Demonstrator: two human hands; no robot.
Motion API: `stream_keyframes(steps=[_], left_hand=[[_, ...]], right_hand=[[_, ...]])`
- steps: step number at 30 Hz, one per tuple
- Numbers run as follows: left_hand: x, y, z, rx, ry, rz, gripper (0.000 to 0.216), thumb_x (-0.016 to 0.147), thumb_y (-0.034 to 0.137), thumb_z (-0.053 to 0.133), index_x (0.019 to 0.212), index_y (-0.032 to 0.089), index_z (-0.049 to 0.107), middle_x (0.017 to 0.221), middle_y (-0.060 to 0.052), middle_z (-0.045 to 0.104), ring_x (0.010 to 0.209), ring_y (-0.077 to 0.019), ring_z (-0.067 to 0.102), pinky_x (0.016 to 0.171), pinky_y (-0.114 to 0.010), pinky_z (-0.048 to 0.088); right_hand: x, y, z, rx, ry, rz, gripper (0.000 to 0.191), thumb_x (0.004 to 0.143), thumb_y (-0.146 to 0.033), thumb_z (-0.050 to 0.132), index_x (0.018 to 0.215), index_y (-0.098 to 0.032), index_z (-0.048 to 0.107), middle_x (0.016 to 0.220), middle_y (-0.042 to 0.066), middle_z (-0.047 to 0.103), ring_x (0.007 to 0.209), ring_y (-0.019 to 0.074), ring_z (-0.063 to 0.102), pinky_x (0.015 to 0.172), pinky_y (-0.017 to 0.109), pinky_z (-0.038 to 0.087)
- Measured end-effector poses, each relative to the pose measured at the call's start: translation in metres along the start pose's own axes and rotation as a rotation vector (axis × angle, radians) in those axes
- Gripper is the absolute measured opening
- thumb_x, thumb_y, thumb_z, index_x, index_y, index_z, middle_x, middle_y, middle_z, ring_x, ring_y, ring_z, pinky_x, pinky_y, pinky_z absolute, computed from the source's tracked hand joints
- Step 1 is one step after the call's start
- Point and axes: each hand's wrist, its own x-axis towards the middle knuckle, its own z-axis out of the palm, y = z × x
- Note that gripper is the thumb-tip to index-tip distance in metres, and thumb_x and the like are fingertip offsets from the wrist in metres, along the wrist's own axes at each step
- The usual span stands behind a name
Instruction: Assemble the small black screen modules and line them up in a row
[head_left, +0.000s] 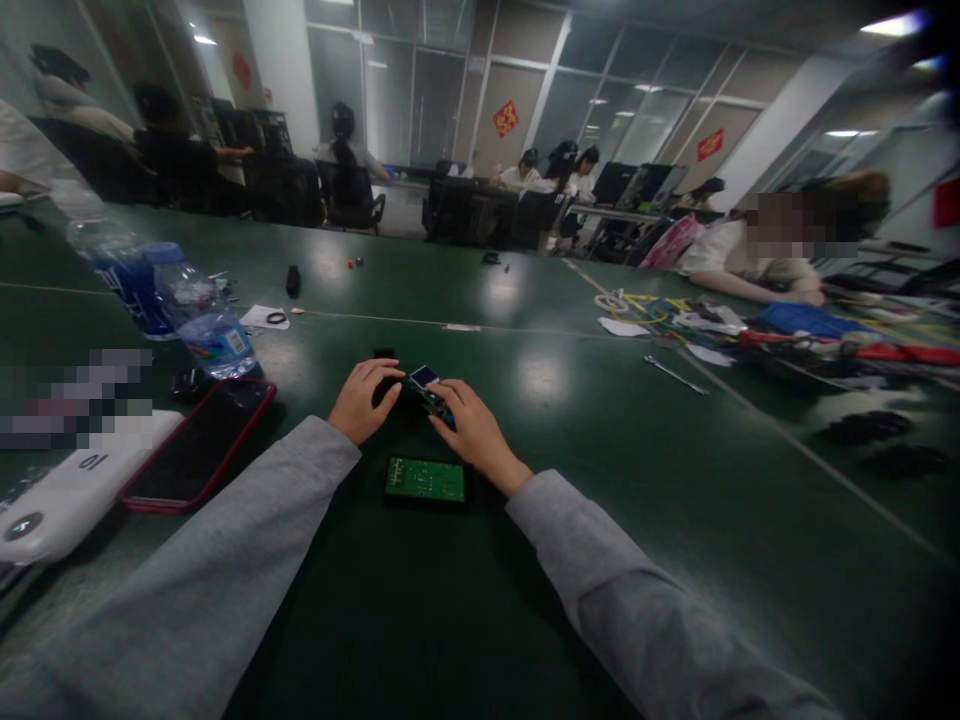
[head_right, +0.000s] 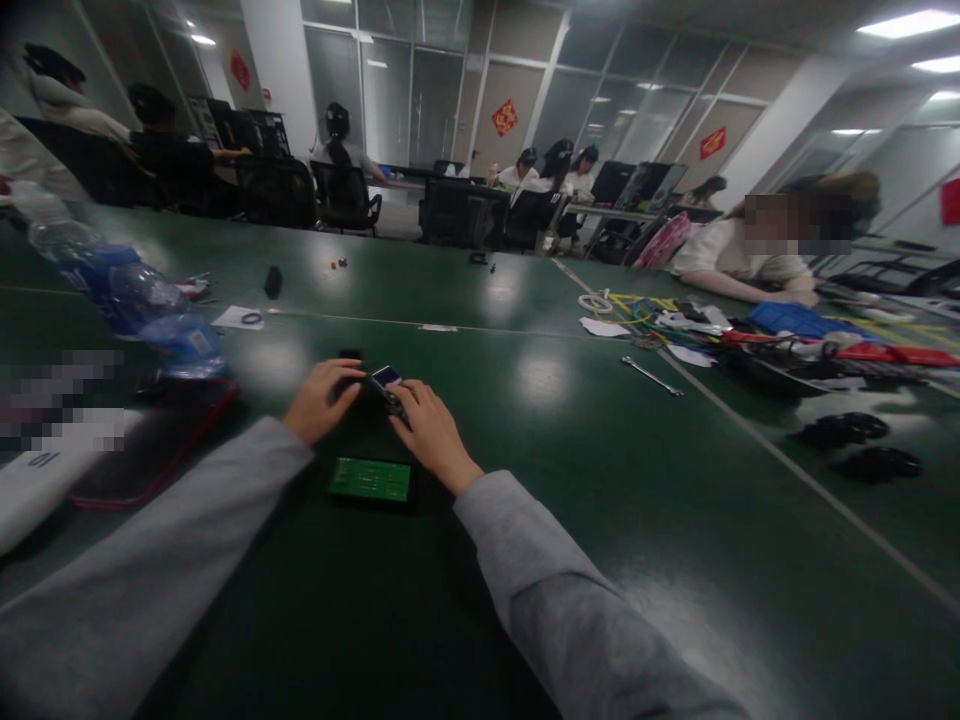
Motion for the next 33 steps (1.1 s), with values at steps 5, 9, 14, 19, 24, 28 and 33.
stream_keyframes(steps=[5,9,14,19,24,28,33], left_hand=[[0.0,-0.002,0.0,0.015,0.013,-0.018,0.021,0.09,0.026,0.048,0.106,0.02,0.06,0.119,-0.008,0.06,0.115,-0.023,0.052,0.102,-0.045,0.04],[-0.001,-0.007,0.0,0.038,0.07,-0.134,0.022,0.091,0.026,0.044,0.107,0.02,0.058,0.12,-0.008,0.058,0.116,-0.0231,0.051,0.103,-0.045,0.039],[-0.004,-0.022,0.005,0.021,0.131,-0.281,0.024,0.09,0.027,0.045,0.111,0.019,0.055,0.117,-0.009,0.057,0.114,-0.023,0.052,0.101,-0.044,0.04],[-0.005,-0.028,0.009,-0.057,0.091,-0.351,0.026,0.09,0.031,0.047,0.111,0.019,0.055,0.115,-0.01,0.056,0.109,-0.022,0.055,0.099,-0.043,0.042],[-0.004,-0.024,0.01,-0.21,-0.048,-0.367,0.031,0.091,0.039,0.047,0.114,0.021,0.056,0.121,-0.009,0.053,0.102,-0.0197,0.058,0.094,-0.04,0.047],[-0.003,-0.02,0.008,-0.247,-0.074,-0.338,0.033,0.092,0.042,0.044,0.113,0.021,0.057,0.121,-0.009,0.053,0.11,-0.0211,0.055,0.095,-0.04,0.047],[-0.003,-0.021,0.007,-0.265,-0.091,-0.358,0.035,0.091,0.044,0.044,0.115,0.021,0.057,0.121,-0.009,0.053,0.103,-0.0206,0.058,0.093,-0.041,0.049]], right_hand=[[-0.002,0.001,0.002,-0.043,0.045,0.09,0.041,0.088,-0.013,0.054,0.127,-0.023,0.044,0.117,0.01,0.047,0.106,0.0252,0.05,0.089,0.041,0.05],[-0.005,0.005,0.004,-0.092,0.114,0.189,0.04,0.087,-0.014,0.052,0.126,-0.02,0.045,0.116,0.013,0.043,0.102,0.0269,0.05,0.083,0.043,0.052],[-0.006,0.008,0.005,-0.113,0.171,0.239,0.04,0.087,-0.018,0.051,0.126,-0.02,0.045,0.115,0.014,0.041,0.102,0.0295,0.049,0.082,0.048,0.052],[-0.007,0.01,0.007,-0.104,0.199,0.245,0.039,0.087,-0.022,0.053,0.125,-0.021,0.046,0.115,0.014,0.041,0.105,0.0303,0.048,0.086,0.05,0.051],[-0.004,0.01,0.008,-0.073,0.162,0.279,0.039,0.089,-0.02,0.047,0.128,-0.02,0.045,0.116,0.014,0.046,0.105,0.029,0.051,0.087,0.048,0.05],[-0.027,0.031,-0.015,-0.046,0.119,0.265,0.039,0.091,-0.025,0.043,0.13,-0.021,0.044,0.117,0.014,0.051,0.106,0.03,0.052,0.091,0.051,0.048],[-0.177,0.099,-0.115,-0.081,0.147,0.342,0.043,0.089,-0.051,0.051,0.129,-0.035,0.047,0.116,0.019,0.054,0.104,0.0327,0.056,0.088,0.054,0.045]])
